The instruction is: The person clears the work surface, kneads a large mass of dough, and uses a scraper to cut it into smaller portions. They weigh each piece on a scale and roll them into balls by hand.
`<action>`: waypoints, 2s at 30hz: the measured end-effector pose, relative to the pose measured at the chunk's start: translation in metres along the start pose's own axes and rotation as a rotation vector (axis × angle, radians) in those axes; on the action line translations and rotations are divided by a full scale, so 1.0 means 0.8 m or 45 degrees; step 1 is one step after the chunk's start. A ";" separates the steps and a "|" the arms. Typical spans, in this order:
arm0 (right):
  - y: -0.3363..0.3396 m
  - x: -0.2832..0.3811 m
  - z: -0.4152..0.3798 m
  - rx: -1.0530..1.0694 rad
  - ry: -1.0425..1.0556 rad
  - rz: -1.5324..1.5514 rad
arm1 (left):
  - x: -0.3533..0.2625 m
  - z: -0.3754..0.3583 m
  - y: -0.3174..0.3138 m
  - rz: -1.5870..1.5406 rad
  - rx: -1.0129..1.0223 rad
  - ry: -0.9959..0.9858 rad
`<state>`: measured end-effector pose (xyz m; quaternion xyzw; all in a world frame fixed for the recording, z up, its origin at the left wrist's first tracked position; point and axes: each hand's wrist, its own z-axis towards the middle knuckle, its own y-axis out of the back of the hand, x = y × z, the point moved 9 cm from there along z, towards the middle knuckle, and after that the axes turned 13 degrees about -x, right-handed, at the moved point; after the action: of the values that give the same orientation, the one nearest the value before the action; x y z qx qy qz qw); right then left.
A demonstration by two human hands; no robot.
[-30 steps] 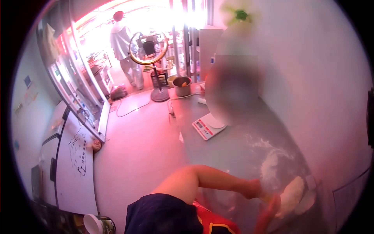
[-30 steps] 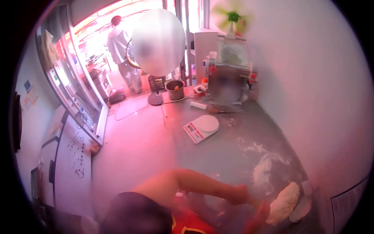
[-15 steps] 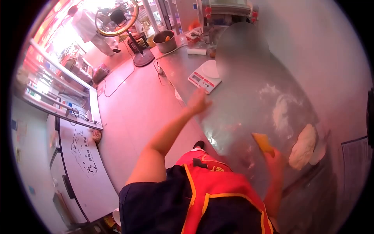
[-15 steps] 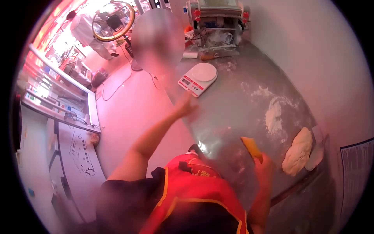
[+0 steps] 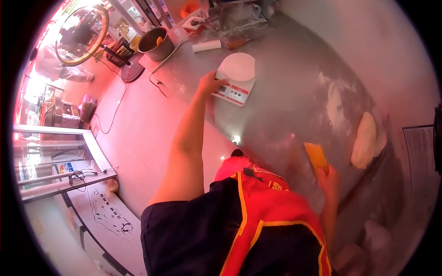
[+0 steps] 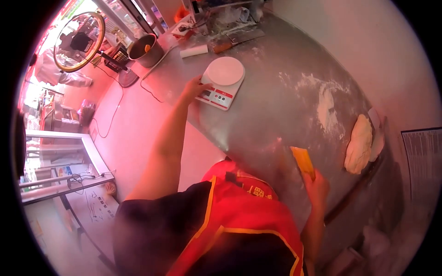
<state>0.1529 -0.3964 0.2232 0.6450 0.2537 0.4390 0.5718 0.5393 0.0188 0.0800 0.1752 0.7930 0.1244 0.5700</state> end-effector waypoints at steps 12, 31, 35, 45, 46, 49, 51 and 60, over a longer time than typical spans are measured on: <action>-0.004 -0.020 0.011 0.005 -0.059 0.033 | -0.005 -0.021 -0.014 0.535 -0.354 -0.317; 0.042 -0.219 -0.044 -0.157 -0.335 0.172 | -0.058 -0.219 -0.158 0.736 -0.724 -0.853; 0.048 -0.241 -0.038 -0.117 -0.218 -0.030 | -0.083 -0.316 -0.306 0.578 -0.164 -1.095; 0.026 -0.270 -0.039 -0.076 -0.262 0.017 | -0.100 -0.287 -0.398 0.742 -0.064 -0.954; 0.026 -0.268 -0.039 -0.061 -0.276 0.027 | -0.109 -0.278 -0.396 0.743 -0.089 -0.950; 0.023 -0.270 -0.041 -0.069 -0.368 0.073 | -0.134 -0.235 -0.405 0.753 -0.161 -1.049; 0.026 -0.270 -0.045 -0.171 -0.363 0.115 | -0.143 -0.223 -0.441 0.865 -0.021 -1.216; 0.028 -0.257 -0.045 -0.208 -0.373 0.073 | -0.209 -0.239 -0.639 1.152 0.625 -2.158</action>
<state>0.0183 -0.5529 0.1864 0.6605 0.1124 0.3756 0.6404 0.3369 -0.5151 0.0823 0.6057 -0.0146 -0.0038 0.7956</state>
